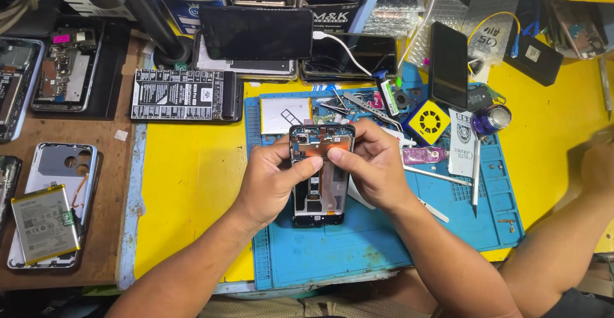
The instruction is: Installing a new screen onto a mobile phone frame, including connecting ribbon cables and fitting the screen into the chassis.
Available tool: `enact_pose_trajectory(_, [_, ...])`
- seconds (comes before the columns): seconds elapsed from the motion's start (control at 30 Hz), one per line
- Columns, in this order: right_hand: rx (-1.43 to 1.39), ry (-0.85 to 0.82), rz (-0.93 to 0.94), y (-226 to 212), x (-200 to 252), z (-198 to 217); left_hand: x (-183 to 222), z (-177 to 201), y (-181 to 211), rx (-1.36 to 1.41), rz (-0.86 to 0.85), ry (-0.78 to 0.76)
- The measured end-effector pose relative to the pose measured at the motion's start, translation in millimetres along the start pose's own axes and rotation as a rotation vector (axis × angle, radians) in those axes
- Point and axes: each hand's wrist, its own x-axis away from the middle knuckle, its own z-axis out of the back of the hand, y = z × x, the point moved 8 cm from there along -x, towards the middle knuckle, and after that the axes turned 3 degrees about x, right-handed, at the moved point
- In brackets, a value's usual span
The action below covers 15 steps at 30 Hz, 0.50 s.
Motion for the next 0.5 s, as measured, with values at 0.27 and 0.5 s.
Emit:
enact_pose_trajectory(0.27, [-0.001,-0.005,-0.081,-4,-4,-8,0,2,-4,0.029,0.028,0.027])
enact_pose_trajectory(0.5, [-0.009,0.036,-0.133,-9,-6,-14,-1,-3,-4,0.054,0.087,0.032])
